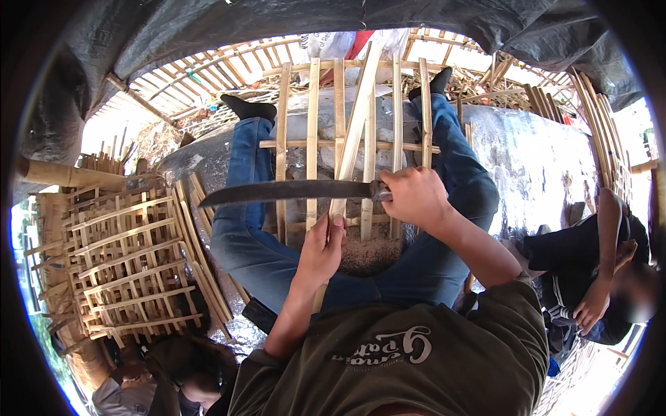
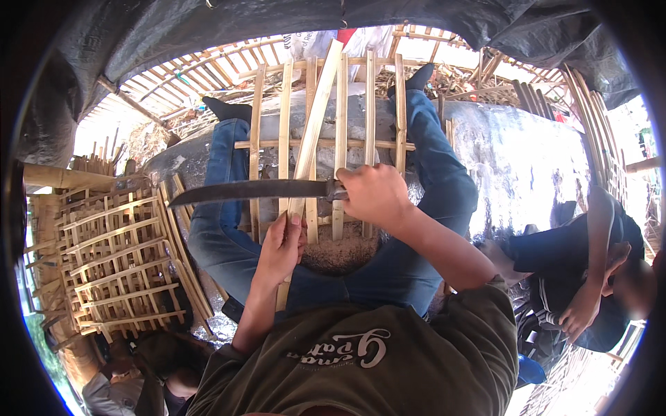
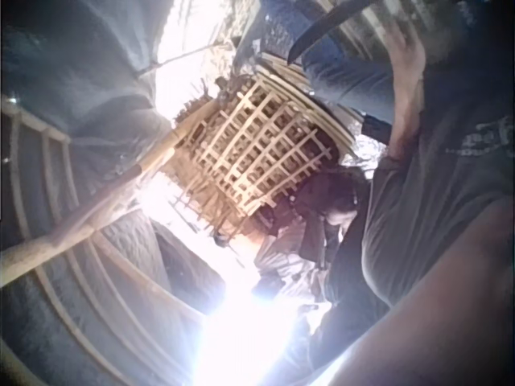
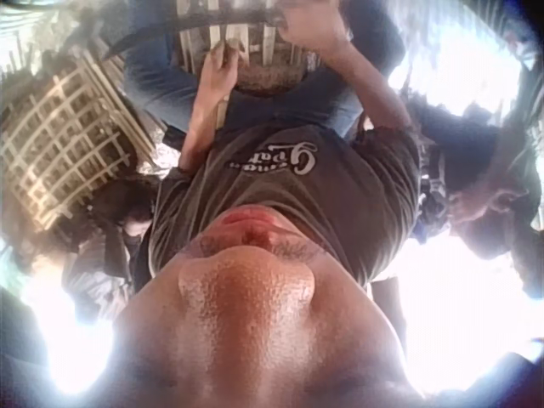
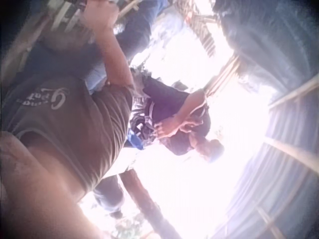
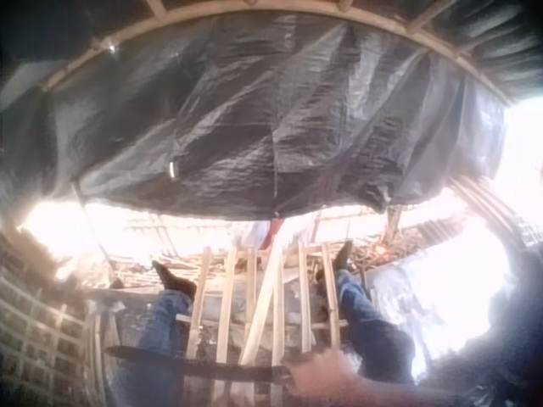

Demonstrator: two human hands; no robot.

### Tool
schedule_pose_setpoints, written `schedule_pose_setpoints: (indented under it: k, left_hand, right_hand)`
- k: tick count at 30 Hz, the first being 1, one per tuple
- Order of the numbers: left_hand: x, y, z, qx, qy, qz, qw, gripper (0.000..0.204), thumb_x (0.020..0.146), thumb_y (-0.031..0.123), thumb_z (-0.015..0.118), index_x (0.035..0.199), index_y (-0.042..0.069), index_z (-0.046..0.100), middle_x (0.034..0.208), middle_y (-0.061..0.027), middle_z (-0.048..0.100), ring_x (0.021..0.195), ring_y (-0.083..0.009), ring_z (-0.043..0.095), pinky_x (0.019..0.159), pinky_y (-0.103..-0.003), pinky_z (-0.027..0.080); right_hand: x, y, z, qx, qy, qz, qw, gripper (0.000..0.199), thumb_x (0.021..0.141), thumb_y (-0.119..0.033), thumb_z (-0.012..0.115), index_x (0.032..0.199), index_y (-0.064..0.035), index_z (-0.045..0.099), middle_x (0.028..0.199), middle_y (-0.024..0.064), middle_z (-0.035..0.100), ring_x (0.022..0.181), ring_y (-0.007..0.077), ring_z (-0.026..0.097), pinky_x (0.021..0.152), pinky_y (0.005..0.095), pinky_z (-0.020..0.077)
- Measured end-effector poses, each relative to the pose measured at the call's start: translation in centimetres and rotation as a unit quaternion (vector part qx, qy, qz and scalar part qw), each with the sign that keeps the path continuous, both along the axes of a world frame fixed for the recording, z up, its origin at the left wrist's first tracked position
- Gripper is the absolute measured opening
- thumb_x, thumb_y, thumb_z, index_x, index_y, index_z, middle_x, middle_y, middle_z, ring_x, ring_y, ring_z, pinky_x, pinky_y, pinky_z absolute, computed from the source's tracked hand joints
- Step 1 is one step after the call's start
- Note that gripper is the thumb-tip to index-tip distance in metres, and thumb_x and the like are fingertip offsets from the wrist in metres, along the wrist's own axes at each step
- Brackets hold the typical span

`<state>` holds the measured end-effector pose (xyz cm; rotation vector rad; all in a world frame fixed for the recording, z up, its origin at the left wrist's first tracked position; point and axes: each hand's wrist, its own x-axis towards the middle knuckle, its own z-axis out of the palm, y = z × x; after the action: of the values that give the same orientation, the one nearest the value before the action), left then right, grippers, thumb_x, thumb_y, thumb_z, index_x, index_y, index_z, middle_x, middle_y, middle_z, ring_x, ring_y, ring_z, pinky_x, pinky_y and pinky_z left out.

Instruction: The person sits on the ground and uses a wooden mallet to tap bamboo strips into a woven frame. They then use a curved knife to shave and trim the bamboo strips while continuing to assemble the lattice structure.

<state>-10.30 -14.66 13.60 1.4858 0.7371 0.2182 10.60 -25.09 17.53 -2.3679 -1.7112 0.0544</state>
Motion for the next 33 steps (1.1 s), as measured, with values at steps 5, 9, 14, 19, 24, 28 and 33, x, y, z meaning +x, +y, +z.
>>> schedule_pose_setpoints:
  k: [5, 9, 14, 19, 24, 28, 33]
  left_hand:
    - [-0.4, 0.0, -0.3, 0.07, -0.011, 0.004, 0.998, 0.03, 0.108, 0.025, 0.044, 0.09, 0.002, 0.051, 0.061, -0.0015, 0.048, 0.05, -0.0077, 0.044, 0.046, -0.026, 0.035]
    - [-0.5, 0.1, 0.7, 0.092, 0.005, 0.0, 0.996, 0.027, 0.106, 0.02, 0.046, 0.09, -0.001, 0.054, 0.058, -0.0081, 0.054, 0.051, -0.014, 0.054, 0.05, -0.032, 0.042]
    - [-0.7, -0.1, 0.7, 0.101, -0.004, -0.001, 0.995, 0.024, 0.106, 0.017, 0.047, 0.09, -0.001, 0.055, 0.059, -0.0094, 0.055, 0.05, -0.0159, 0.054, 0.05, -0.032, 0.042]
    - [-0.5, 0.4, 1.2, 0.132, 0.004, -0.022, 0.991, 0.024, 0.105, 0.015, 0.048, 0.091, -0.002, 0.054, 0.061, -0.0124, 0.057, 0.052, -0.0201, 0.06, 0.052, -0.034, 0.045]
    - [0.0, 0.9, 2.1, 0.14, -0.003, -0.013, 0.99, 0.023, 0.105, 0.013, 0.049, 0.088, -0.003, 0.052, 0.061, -0.0142, 0.058, 0.055, -0.023, 0.063, 0.052, -0.036, 0.046]
    - [0.1, 1.4, 2.2, 0.169, -0.007, -0.016, 0.985, 0.023, 0.104, 0.012, 0.049, 0.087, -0.003, 0.051, 0.062, -0.0161, 0.059, 0.054, -0.0281, 0.063, 0.052, -0.037, 0.046]
    - [-0.1, 1.5, 2.0, 0.184, 0.005, -0.036, 0.982, 0.028, 0.107, 0.019, 0.044, 0.09, -0.001, 0.049, 0.067, -0.0059, 0.056, 0.056, -0.0092, 0.053, 0.049, -0.027, 0.043]
  right_hand:
    - [1.8, 1.7, 0.4, -0.036, -0.046, -0.032, 0.998, 0.019, 0.068, -0.021, 0.071, 0.082, -0.0088, 0.068, 0.068, 0.0138, 0.067, 0.065, 0.0334, 0.07, 0.062, 0.0425, 0.0586]
    - [4.0, 2.3, 1.4, -0.044, -0.089, -0.024, 0.995, 0.017, 0.068, -0.02, 0.071, 0.08, -0.0076, 0.07, 0.07, 0.0159, 0.068, 0.067, 0.0347, 0.07, 0.065, 0.0431, 0.0591]
    - [7.0, 3.2, 2.3, -0.031, -0.106, -0.084, 0.99, 0.019, 0.066, -0.02, 0.074, 0.08, -0.007, 0.071, 0.077, 0.0173, 0.068, 0.074, 0.0345, 0.072, 0.069, 0.0442, 0.0604]
    - [8.2, 3.2, 1.3, 0.003, -0.098, -0.082, 0.992, 0.022, 0.064, -0.021, 0.076, 0.08, -0.007, 0.071, 0.078, 0.018, 0.068, 0.075, 0.0352, 0.072, 0.066, 0.0437, 0.0597]
    - [9.2, 4.0, 1.4, 0.018, -0.118, -0.083, 0.989, 0.02, 0.062, -0.02, 0.076, 0.078, -0.0083, 0.071, 0.074, 0.0162, 0.068, 0.072, 0.0335, 0.072, 0.064, 0.0419, 0.0591]
    - [9.9, 4.7, 1.7, 0.016, -0.141, -0.083, 0.986, 0.019, 0.064, -0.021, 0.075, 0.078, -0.0089, 0.071, 0.072, 0.0143, 0.068, 0.07, 0.0325, 0.071, 0.065, 0.0412, 0.0591]
    - [10.6, 4.9, 0.9, 0.02, -0.128, -0.066, 0.989, 0.017, 0.07, -0.022, 0.072, 0.082, -0.0101, 0.072, 0.073, 0.0146, 0.069, 0.07, 0.0325, 0.072, 0.066, 0.0418, 0.0595]
